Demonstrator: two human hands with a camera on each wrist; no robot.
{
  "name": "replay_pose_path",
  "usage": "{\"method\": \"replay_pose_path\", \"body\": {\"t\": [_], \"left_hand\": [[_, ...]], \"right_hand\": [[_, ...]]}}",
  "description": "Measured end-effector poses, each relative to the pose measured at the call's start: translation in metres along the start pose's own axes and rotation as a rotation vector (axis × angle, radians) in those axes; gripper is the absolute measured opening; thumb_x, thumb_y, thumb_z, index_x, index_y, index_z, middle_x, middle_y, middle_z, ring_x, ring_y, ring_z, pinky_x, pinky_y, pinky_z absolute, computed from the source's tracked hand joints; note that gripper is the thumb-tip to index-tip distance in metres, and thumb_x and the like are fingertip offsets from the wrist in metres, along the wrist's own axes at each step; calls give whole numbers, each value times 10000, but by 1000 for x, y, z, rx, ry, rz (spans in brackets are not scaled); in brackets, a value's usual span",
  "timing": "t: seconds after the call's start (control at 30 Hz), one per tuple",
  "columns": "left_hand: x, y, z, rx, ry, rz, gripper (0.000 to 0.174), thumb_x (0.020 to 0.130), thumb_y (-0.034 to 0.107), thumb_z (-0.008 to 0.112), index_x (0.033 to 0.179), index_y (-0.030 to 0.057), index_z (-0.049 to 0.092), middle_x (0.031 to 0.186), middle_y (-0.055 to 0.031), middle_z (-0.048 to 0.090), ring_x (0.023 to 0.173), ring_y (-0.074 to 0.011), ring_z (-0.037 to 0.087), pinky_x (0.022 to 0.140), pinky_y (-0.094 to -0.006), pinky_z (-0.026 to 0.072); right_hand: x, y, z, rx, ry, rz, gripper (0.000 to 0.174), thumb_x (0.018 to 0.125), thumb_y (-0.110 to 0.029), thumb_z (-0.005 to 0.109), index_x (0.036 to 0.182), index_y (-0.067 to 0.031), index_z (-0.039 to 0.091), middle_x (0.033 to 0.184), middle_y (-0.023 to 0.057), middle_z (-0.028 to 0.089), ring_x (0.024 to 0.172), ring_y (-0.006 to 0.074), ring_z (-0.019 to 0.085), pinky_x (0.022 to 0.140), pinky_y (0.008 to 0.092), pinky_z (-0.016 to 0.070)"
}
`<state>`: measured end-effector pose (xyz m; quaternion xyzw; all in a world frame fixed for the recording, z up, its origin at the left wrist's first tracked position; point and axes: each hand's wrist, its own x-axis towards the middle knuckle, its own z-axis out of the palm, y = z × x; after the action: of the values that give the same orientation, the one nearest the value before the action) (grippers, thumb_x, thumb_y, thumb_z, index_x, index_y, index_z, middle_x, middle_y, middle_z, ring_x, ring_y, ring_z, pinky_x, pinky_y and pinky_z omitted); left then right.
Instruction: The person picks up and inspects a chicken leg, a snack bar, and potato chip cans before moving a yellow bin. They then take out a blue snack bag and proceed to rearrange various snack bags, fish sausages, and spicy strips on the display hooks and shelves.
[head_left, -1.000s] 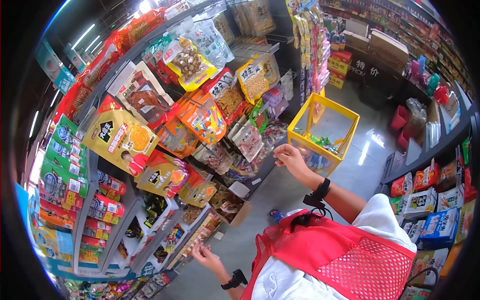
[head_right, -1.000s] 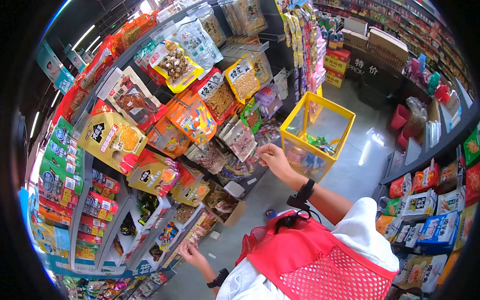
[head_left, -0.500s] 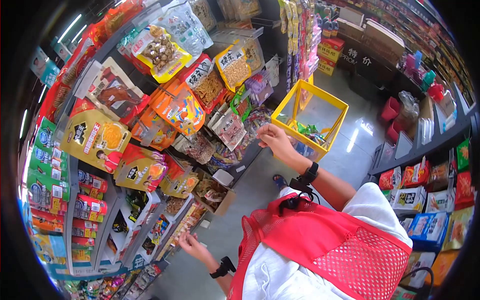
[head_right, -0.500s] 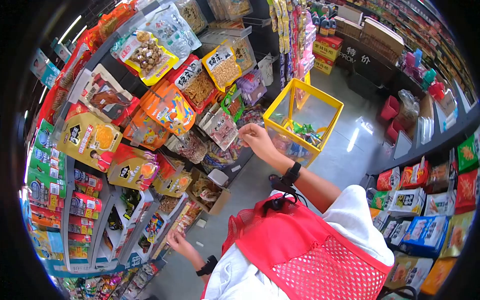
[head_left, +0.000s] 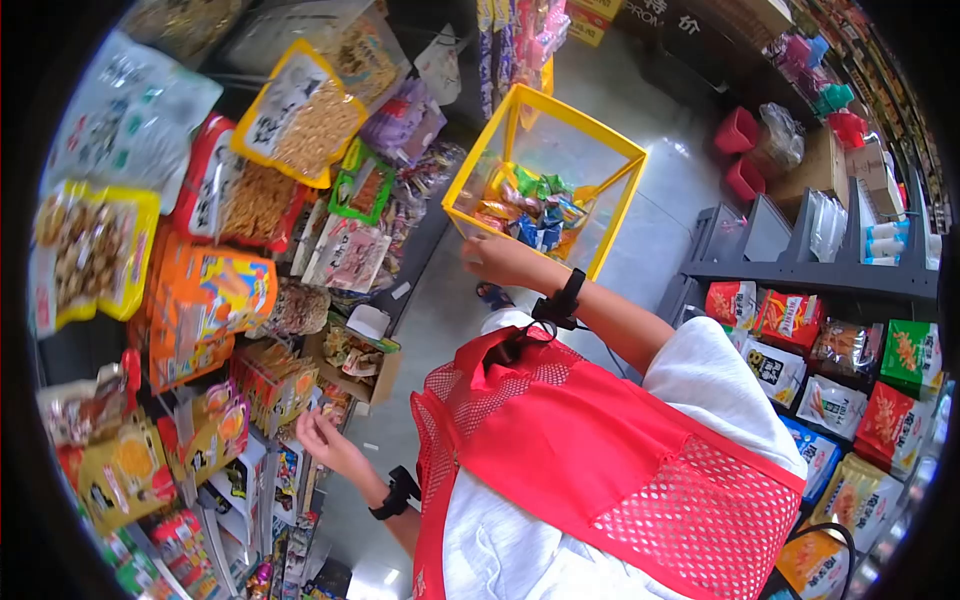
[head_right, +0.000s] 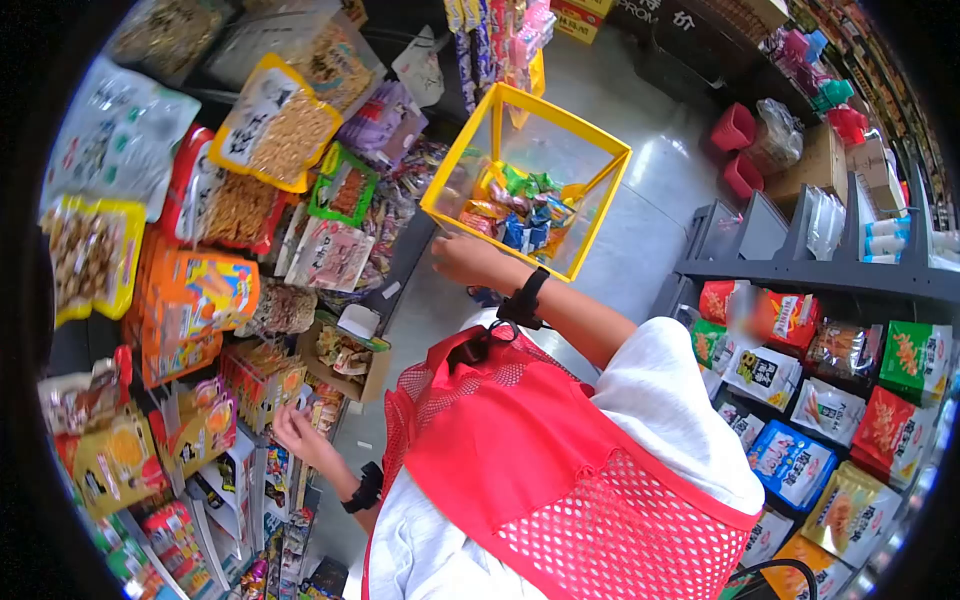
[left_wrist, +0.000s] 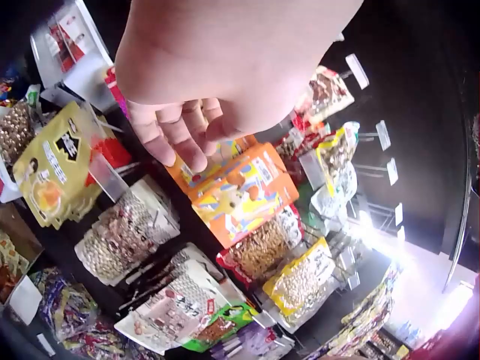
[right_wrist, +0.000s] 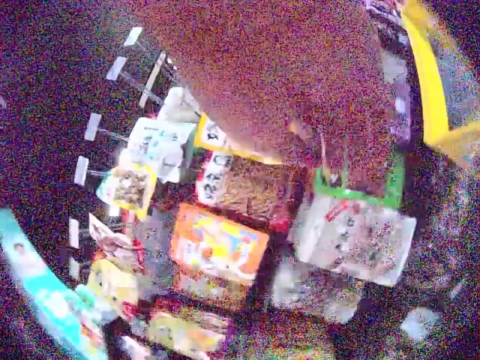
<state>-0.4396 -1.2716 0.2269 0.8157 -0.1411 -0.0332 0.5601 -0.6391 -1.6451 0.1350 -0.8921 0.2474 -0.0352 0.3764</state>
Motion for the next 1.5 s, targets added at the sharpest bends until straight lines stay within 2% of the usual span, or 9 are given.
{"method": "replay_pose_path", "body": {"t": [0.17, 0.2, 0.4, 0.6, 0.8, 0.9, 1.03, 1.27, 1.5], "left_hand": [[26, 49, 56, 78, -132, -2, 273, 1000, 80, 503, 1258, 3, 453, 1122, -130, 602, 882, -181, 613, 793, -290, 488], [29, 50, 60, 87, -150, 4, 275, 1000, 80, 504, 1260, 4, 451, 1124, -130, 601, 877, -181, 614, 792, -290, 488], [29, 31, 73, 115, -188, -32, 280, 998, 62, 491, 1266, -3, 448, 1121, -142, 603, 887, -192, 608, 804, -298, 485], [21, 42, 80, 171, -177, -63, 288, 986, 34, 481, 1270, -5, 454, 1119, -153, 604, 886, -193, 604, 813, -303, 486], [7, 41, 78, 227, -153, -116, 282, 987, 29, 475, 1267, -7, 457, 1109, -152, 604, 894, -196, 606, 828, -302, 491], [-1, 38, 76, 229, -154, -114, 283, 988, 27, 474, 1267, -13, 456, 1108, -158, 605, 899, -202, 607, 832, -304, 494], [-18, 44, 75, 195, -141, -97, 279, 989, 30, 477, 1262, -22, 453, 1110, -161, 603, 893, -209, 606, 837, -307, 498], [-57, 30, 38, 126, -167, -61, 275, 992, 37, 474, 1259, -23, 452, 1134, -159, 597, 898, -210, 599, 847, -314, 502], [-112, 4, 1, 5, -178, 29, 277, 990, 54, 485, 1257, -12, 458, 1119, -131, 595, 899, -194, 590, 826, -304, 494]], "right_hand": [[0, 60, 21, -430, -110, 94, 242, 838, -174, 575, 1013, -8, 579, 1078, 187, 612, 1032, 354, 611, 744, 459, 531], [-2, 78, 34, -505, -46, 12, 238, 860, -226, 575, 970, -19, 616, 953, 157, 655, 899, 299, 669, 649, 416, 541], [-18, 114, 67, -309, -126, 133, 230, 897, -217, 534, 969, -8, 599, 847, 133, 653, 777, 296, 671, 609, 426, 542], [-21, 102, 54, -242, -150, 138, 244, 900, -172, 524, 1071, 0, 545, 1021, 183, 615, 991, 297, 627, 786, 400, 527], [-17, 115, 60, -425, 277, 235, 423, 893, -124, 496, 1281, 38, 457, 1290, 227, 504, 1222, 352, 475, 972, 444, 419], [-36, 146, 83, -468, 221, 267, 498, 893, -106, 478, 1358, 53, 392, 1324, 244, 496, 1205, 373, 500, 986, 461, 412], [-57, 163, 87, -7, 100, 408, 490, 897, -127, 472, 1348, 52, 402, 1275, 252, 527, 1136, 403, 550, 986, 481, 415], [-121, 157, 94, -405, 388, 408, 416, 858, -109, 510, 1246, 40, 488, 1125, 205, 591, 1170, 354, 517, 1076, 457, 336], [-176, 158, 98, -493, 365, 350, 270, 806, -53, 534, 1071, -1, 528, 1008, 175, 604, 1044, 313, 580, 1043, 413, 374]]}}
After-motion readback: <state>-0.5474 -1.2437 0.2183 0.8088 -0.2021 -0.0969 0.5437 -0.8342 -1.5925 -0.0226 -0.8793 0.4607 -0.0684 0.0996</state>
